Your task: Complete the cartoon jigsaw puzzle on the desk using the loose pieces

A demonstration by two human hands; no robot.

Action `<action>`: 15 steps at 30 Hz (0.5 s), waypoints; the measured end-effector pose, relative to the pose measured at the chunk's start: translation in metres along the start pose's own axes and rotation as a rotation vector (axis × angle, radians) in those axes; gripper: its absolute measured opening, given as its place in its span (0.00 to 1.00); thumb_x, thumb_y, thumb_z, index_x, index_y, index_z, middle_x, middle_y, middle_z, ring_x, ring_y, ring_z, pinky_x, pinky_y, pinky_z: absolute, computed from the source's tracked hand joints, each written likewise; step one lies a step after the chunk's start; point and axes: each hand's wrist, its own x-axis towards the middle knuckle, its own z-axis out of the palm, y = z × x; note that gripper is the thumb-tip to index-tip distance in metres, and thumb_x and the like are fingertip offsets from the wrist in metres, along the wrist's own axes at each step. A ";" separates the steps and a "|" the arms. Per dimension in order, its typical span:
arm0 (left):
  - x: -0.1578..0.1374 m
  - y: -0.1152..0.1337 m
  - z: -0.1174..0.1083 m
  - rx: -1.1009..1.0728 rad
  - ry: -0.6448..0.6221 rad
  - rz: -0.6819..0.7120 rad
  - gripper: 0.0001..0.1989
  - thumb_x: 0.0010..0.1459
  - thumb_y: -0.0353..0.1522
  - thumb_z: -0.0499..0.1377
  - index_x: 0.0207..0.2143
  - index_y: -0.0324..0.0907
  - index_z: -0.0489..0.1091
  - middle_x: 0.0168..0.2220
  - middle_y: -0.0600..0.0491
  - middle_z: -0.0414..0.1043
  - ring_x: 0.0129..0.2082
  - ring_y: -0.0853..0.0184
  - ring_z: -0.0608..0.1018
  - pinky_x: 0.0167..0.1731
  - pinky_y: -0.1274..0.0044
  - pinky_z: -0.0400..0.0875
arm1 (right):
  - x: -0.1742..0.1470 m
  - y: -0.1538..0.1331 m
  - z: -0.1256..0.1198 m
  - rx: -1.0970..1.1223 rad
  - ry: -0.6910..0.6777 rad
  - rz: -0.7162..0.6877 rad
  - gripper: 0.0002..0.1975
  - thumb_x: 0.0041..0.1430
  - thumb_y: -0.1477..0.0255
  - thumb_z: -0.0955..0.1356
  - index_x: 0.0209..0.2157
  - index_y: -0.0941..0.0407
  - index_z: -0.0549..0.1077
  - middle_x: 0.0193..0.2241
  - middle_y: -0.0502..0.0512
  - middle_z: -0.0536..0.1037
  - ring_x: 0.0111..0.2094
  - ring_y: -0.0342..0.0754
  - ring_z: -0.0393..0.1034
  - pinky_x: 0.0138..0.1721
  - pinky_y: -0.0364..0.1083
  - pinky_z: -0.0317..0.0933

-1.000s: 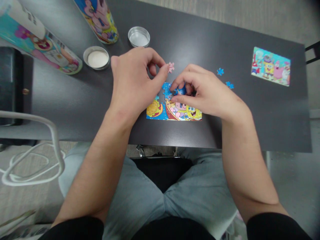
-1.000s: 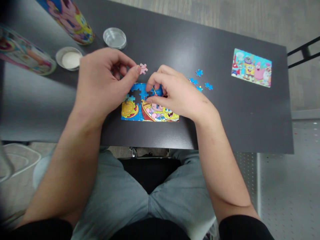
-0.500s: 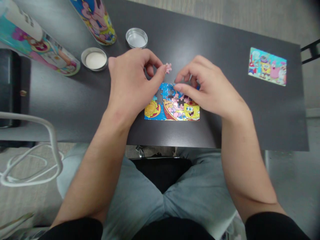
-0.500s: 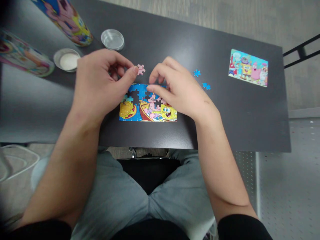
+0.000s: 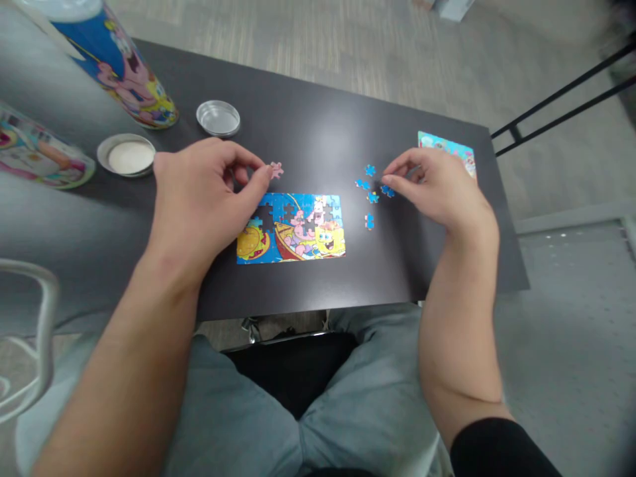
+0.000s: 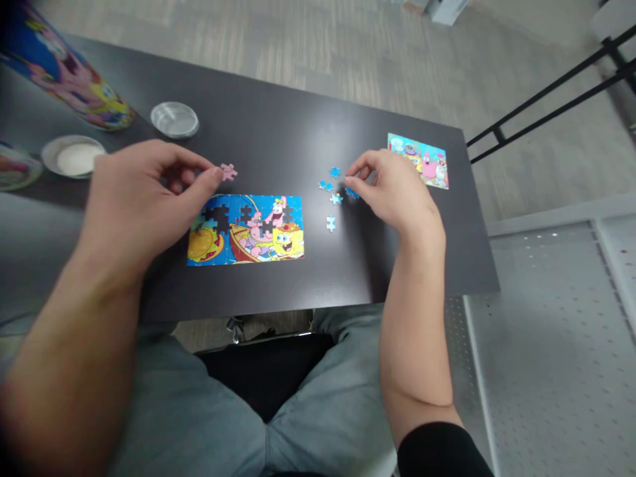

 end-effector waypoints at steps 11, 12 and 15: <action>0.002 0.004 0.000 0.106 0.013 -0.006 0.19 0.76 0.53 0.69 0.44 0.50 0.91 0.35 0.52 0.81 0.33 0.55 0.78 0.45 0.58 0.68 | -0.003 0.011 -0.002 0.076 0.109 0.124 0.07 0.72 0.75 0.79 0.41 0.47 0.84 0.40 0.55 0.89 0.37 0.55 0.75 0.50 0.60 0.73; 0.002 0.005 -0.001 0.115 0.019 -0.001 0.18 0.75 0.52 0.68 0.43 0.51 0.91 0.34 0.52 0.81 0.32 0.56 0.77 0.43 0.59 0.68 | -0.004 0.014 -0.003 0.089 0.103 0.130 0.07 0.71 0.74 0.80 0.41 0.47 0.85 0.40 0.55 0.89 0.36 0.55 0.74 0.49 0.60 0.73; 0.002 0.009 -0.004 0.133 0.002 0.011 0.18 0.75 0.52 0.67 0.44 0.53 0.91 0.34 0.53 0.82 0.31 0.56 0.77 0.41 0.59 0.68 | -0.008 0.023 -0.005 0.146 0.084 0.136 0.04 0.69 0.72 0.80 0.43 0.48 0.86 0.42 0.56 0.91 0.35 0.55 0.74 0.49 0.62 0.75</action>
